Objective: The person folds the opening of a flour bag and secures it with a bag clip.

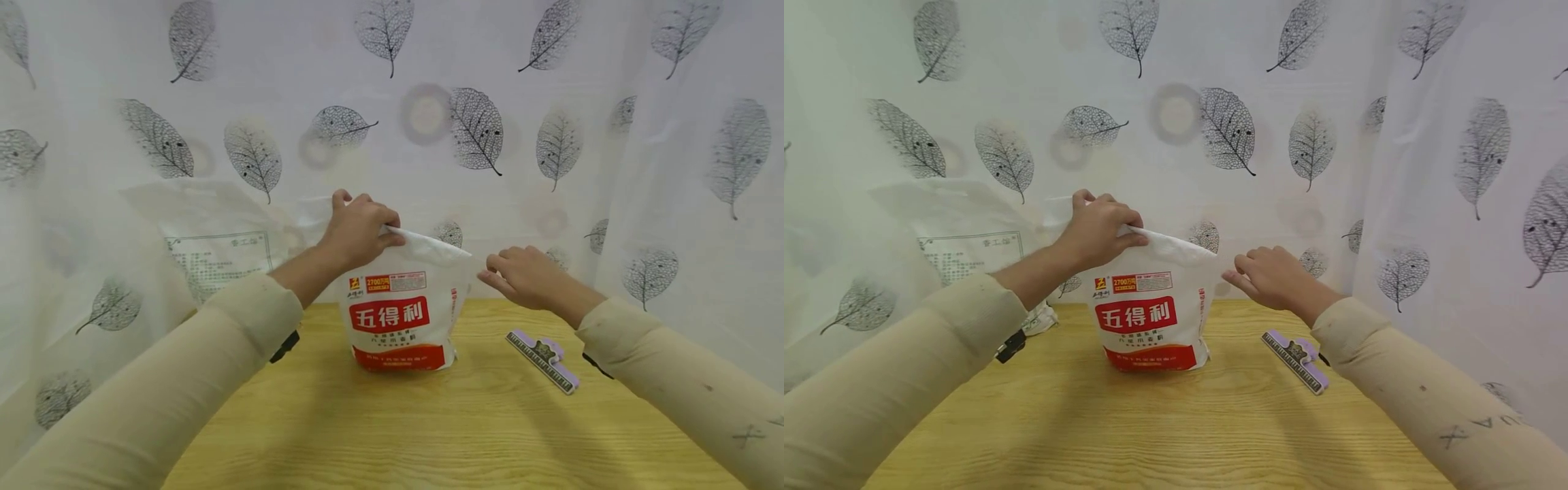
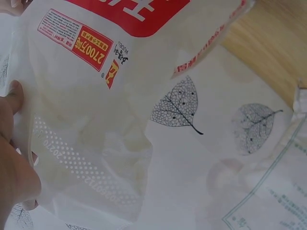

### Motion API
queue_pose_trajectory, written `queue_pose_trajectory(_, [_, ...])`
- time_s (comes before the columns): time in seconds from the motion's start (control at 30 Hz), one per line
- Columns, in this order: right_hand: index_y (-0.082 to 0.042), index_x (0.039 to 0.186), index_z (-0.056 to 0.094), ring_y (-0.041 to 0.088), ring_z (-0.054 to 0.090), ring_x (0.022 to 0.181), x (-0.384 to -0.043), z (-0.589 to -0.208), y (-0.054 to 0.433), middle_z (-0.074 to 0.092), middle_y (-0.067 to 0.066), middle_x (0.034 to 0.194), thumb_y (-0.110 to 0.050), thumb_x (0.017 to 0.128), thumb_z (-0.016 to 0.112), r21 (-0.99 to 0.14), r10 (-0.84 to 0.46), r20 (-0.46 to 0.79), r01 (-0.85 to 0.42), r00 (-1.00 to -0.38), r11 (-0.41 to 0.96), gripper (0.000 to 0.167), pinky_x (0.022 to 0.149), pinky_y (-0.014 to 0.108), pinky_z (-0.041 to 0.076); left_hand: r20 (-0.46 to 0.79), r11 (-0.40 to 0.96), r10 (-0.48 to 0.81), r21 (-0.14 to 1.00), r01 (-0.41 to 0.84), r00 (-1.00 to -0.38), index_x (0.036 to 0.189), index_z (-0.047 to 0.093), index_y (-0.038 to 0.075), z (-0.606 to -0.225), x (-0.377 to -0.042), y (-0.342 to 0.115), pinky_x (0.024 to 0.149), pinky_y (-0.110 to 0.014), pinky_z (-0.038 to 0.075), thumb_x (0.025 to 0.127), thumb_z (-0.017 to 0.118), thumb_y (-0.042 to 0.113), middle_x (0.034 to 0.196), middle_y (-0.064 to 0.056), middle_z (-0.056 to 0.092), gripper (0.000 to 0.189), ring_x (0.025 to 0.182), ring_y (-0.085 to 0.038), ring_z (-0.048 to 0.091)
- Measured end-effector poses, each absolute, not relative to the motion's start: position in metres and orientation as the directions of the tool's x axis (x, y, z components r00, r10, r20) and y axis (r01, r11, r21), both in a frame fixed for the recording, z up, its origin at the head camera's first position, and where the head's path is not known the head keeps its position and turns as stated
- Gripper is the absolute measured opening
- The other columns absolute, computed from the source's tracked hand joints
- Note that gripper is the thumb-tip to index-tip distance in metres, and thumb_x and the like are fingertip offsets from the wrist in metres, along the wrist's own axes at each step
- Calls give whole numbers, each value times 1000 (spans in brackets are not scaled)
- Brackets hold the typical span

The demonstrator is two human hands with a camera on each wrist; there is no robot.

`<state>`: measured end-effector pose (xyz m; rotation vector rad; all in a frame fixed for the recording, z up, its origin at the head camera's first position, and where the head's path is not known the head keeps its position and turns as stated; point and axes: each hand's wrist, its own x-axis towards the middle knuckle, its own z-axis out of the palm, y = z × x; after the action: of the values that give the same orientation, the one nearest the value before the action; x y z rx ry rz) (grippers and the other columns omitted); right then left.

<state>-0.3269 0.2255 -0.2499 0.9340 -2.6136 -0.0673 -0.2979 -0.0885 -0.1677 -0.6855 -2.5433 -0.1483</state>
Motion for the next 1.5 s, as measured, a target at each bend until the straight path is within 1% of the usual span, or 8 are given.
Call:
queue_pose_trajectory(0.33, [-13, 92, 64, 12, 52, 65, -320, -263, 252, 60, -3, 76, -43, 104, 48, 135, -562, 216, -546, -799, 827, 37, 62, 35, 46, 494, 866, 448, -31, 500, -745, 101, 75, 21, -168, -298, -88, 109, -60, 19, 91, 69, 44, 102, 5, 75, 26, 101, -22, 57])
queue_pose_trajectory(0.53, [-9, 93, 61, 14, 56, 67, -321, -276, 266, 62, 1, 79, -37, 101, 56, 116, -507, -22, -506, -862, 855, 29, 62, 37, 49, 499, 868, 444, -35, 495, -744, 101, 75, 21, -170, -297, -89, 109, -59, 19, 91, 69, 45, 101, 4, 75, 26, 100, -22, 57])
queue_pose_trajectory(0.63, [-9, 93, 61, 15, 58, 70, -320, -286, 273, 64, 2, 84, -35, 98, 59, 100, -468, -139, -482, -873, 870, 26, 64, 38, 50, 504, 868, 443, -34, 495, -742, 101, 75, 21, -171, -297, -90, 109, -59, 19, 91, 69, 45, 101, 4, 74, 26, 101, -22, 57])
queue_pose_trajectory(0.73, [-10, 90, 62, 14, 58, 71, -318, -297, 279, 65, 1, 84, -33, 97, 61, 98, -450, -190, -473, -872, 876, 24, 65, 38, 50, 511, 868, 441, -34, 496, -737, 102, 75, 21, -171, -297, -90, 110, -59, 18, 92, 68, 45, 102, 4, 74, 26, 102, -22, 58])
queue_pose_trajectory(1.03, [-9, 81, 57, 14, 50, 61, -312, -330, 296, 55, 0, 70, -28, 96, 64, 51, -420, -241, -444, -875, 895, 26, 57, 31, 43, 527, 865, 452, -63, 497, -720, 103, 75, 22, -171, -297, -89, 109, -59, 20, 92, 69, 45, 101, 4, 74, 27, 103, -22, 57])
queue_pose_trajectory(1.17, [-11, 76, 53, 12, 46, 58, -310, -342, 299, 51, -2, 66, -24, 92, 65, 58, -439, -208, -459, -874, 886, 24, 55, 29, 39, 520, 872, 446, -71, 484, -728, 103, 75, 22, -172, -297, -89, 109, -58, 20, 92, 68, 46, 102, 4, 74, 27, 104, -22, 58])
queue_pose_trajectory(1.3, [-11, 73, 51, 12, 44, 56, -311, -345, 299, 49, -2, 63, -21, 89, 67, 66, -464, -169, -480, -869, 875, 25, 53, 28, 38, 515, 880, 437, -74, 470, -737, 103, 75, 22, -172, -298, -90, 109, -58, 20, 92, 68, 46, 103, 4, 74, 27, 104, -22, 58])
queue_pose_trajectory(1.5, [-10, 76, 53, 12, 46, 58, -312, -342, 295, 51, -2, 66, -19, 93, 66, 8, -480, -191, -490, -856, 872, 24, 54, 28, 40, 515, 873, 443, -63, 483, -734, 106, 74, 20, -173, -299, -89, 110, -58, 20, 93, 68, 44, 105, 2, 74, 28, 105, -22, 58])
